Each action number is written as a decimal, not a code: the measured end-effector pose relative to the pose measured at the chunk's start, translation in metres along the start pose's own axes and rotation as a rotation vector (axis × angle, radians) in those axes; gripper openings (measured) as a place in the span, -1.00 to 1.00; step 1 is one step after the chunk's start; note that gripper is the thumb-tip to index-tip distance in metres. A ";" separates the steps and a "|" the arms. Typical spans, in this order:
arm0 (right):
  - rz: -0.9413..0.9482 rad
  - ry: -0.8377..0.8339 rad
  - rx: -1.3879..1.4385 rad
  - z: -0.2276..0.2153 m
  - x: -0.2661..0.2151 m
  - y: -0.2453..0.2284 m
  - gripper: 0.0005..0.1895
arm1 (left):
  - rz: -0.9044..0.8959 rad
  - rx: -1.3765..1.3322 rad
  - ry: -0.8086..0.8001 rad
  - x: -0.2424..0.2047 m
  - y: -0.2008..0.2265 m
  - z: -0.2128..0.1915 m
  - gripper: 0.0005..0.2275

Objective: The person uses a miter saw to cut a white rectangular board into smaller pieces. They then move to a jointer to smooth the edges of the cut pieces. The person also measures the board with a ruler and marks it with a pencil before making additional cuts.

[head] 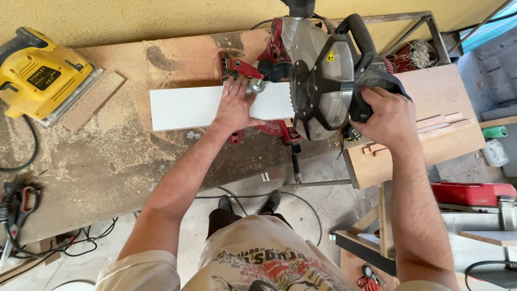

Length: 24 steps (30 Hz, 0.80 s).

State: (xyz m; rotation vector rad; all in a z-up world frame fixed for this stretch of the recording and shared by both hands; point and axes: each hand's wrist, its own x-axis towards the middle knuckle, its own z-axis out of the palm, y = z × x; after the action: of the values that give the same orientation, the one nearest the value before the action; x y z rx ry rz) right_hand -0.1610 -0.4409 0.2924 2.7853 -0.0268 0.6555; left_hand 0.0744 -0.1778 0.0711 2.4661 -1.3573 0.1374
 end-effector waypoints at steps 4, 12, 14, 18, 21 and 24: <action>-0.005 0.002 0.024 -0.003 0.002 -0.003 -0.69 | 0.000 0.010 0.020 0.000 0.001 0.003 -0.13; -0.005 0.001 0.030 -0.002 0.002 -0.002 -0.68 | 0.011 0.015 0.030 0.001 -0.001 0.007 -0.15; -0.005 0.002 0.038 -0.003 0.003 -0.002 -0.67 | 0.012 0.014 0.037 0.001 -0.001 0.007 -0.14; -0.006 0.005 0.047 -0.004 0.003 -0.002 -0.68 | 0.018 0.013 0.036 0.001 -0.002 0.006 -0.15; -0.011 0.004 0.039 -0.003 0.003 -0.002 -0.67 | 0.009 0.020 0.030 0.001 -0.001 0.009 -0.15; -0.008 0.002 0.028 -0.002 0.002 -0.001 -0.67 | 0.002 0.017 0.024 0.002 0.001 0.007 -0.16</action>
State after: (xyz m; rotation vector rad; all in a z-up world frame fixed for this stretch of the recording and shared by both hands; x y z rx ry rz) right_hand -0.1604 -0.4389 0.2947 2.8104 -0.0067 0.6621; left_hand 0.0742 -0.1819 0.0656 2.4687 -1.3547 0.1796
